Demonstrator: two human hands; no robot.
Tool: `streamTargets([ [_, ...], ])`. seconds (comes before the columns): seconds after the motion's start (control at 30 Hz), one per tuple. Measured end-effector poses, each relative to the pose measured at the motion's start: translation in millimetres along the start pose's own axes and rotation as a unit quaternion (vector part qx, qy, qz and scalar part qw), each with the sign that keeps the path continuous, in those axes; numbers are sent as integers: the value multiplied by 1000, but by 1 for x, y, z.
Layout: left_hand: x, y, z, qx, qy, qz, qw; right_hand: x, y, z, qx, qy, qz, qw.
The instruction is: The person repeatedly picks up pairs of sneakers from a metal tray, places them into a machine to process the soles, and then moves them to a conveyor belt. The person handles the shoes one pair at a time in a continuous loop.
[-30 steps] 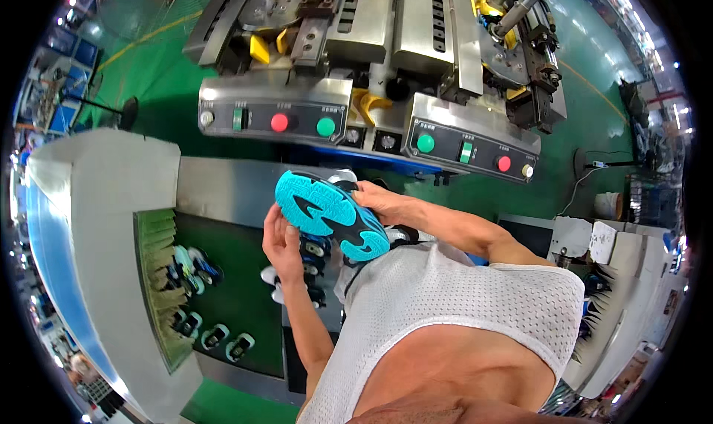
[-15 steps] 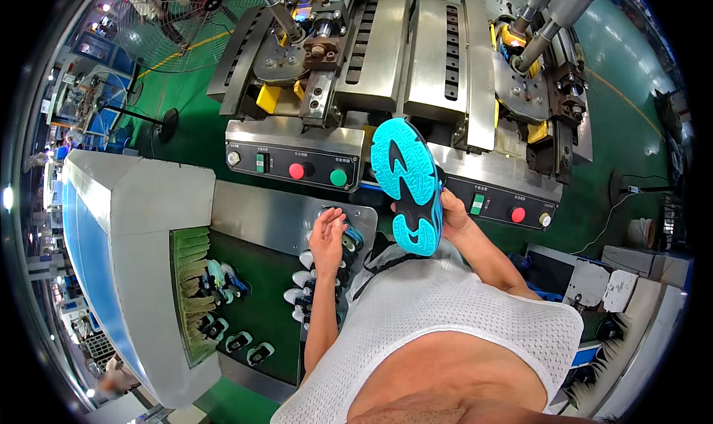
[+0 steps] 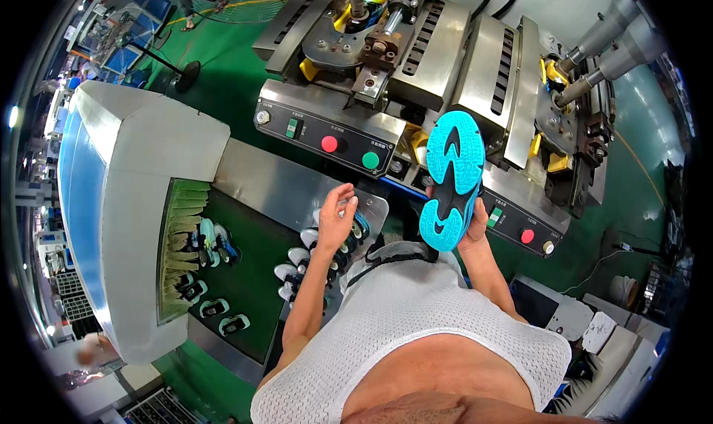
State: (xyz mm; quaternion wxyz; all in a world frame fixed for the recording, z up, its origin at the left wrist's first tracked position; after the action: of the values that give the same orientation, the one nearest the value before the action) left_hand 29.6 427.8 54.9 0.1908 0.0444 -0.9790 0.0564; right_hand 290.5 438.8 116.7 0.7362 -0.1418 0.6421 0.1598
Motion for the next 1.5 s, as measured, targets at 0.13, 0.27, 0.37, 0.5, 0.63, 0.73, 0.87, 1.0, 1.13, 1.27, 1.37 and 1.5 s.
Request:
streamTargets([
  [0.13, 14, 18, -25, -49, 16, -16, 999, -6, 2, -5, -15, -6, -38, 999],
  [0.27, 27, 43, -52, -112, 52, -36, 992, -16, 4, -4, -25, -20, -37, 999],
  [0.37, 32, 66, -77, -162, 73, -44, 983, -15, 3, 0, -7, -30, -53, 998],
  [0.5, 36, 112, -122, -236, 132, -57, 961, -18, 6, 7, -8, -14, -42, 999],
  [0.63, 23, 198, -145, -301, 217, -45, 927, -22, 8, 18, 14, -39, -67, 997],
  [0.73, 1, 287, -130, -290, 231, 1, 929, -4, 3, 24, 27, -41, -97, 994],
  [0.87, -31, 391, -91, -272, 332, -22, 903, 12, -7, 26, 55, -43, -158, 985],
  [1.0, -64, 467, -52, -223, 351, -27, 909, 5, -18, 33, 116, -93, -182, 972],
  [1.13, -86, 501, -40, -278, 364, -78, 885, -10, -15, 38, 125, -82, -197, 969],
  [1.27, -69, 521, -58, -190, 420, -41, 887, -7, 10, 37, 127, -115, -250, 953],
  [1.37, -21, 480, -101, -156, 355, -53, 920, -18, 47, 36, 115, -160, -241, 950],
  [1.5, 44, 369, -152, -232, 219, -132, 938, -31, 123, 37, 114, -257, -225, 933],
])
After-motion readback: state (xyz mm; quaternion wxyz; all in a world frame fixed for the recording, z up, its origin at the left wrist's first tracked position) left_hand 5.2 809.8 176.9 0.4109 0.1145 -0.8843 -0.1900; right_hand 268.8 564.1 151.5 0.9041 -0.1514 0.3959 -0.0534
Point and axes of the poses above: each hand's wrist, its own y-axis towards the middle knuckle, its own x-axis out of the back of the hand, z = x × y, the point moved 5 cm from there along y, towards the middle knuckle, and after that the axes turned 12 degrees about y, right-handed, at the moved point
